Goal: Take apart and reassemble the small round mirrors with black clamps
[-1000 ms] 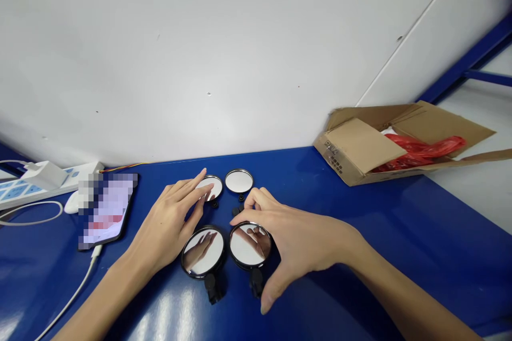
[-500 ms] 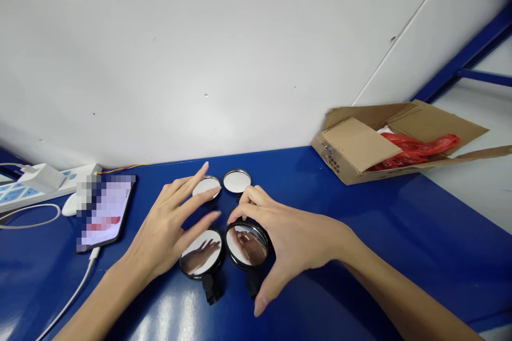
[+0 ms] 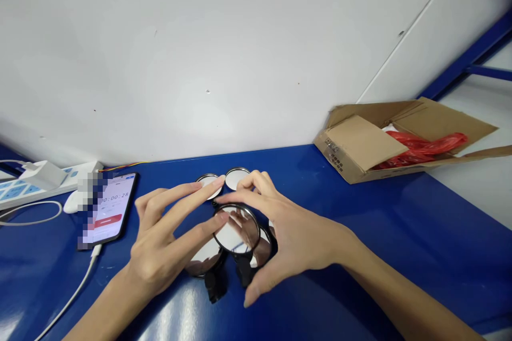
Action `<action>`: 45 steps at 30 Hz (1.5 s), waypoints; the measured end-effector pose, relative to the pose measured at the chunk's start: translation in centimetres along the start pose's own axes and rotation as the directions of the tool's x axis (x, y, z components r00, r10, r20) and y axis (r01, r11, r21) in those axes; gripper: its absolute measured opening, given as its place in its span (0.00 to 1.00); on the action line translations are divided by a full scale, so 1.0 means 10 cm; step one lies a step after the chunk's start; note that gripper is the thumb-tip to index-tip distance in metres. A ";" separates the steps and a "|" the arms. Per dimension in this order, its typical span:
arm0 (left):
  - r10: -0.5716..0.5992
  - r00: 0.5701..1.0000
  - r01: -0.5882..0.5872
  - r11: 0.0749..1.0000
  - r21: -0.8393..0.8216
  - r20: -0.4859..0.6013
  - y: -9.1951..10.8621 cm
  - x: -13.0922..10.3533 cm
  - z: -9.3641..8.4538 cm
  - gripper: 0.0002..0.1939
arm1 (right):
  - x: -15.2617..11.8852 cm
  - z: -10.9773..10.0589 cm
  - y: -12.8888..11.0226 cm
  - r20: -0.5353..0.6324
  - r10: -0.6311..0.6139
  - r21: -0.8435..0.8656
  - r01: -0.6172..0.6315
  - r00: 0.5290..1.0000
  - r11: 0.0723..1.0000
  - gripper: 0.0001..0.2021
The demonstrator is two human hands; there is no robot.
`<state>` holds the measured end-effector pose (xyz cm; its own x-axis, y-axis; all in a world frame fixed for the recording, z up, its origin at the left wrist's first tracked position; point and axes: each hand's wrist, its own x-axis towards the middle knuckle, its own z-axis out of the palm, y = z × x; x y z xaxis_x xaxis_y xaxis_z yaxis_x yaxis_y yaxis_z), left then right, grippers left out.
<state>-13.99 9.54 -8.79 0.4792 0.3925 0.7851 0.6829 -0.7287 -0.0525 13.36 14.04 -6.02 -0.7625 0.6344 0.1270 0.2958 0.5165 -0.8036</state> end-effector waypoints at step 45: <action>0.028 0.962 0.014 0.988 -0.151 0.272 -0.11 -0.01 0.06 0.16 | 0.07 0.48 0.03 -0.169 -0.497 -0.691 0.257 0.851 0.676 0.17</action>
<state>-14.47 10.65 -9.17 0.6300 0.5101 0.5855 0.5984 -0.7994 0.0526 10.12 11.88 -8.94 -0.6987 0.3810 0.6056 0.4018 0.9093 -0.1085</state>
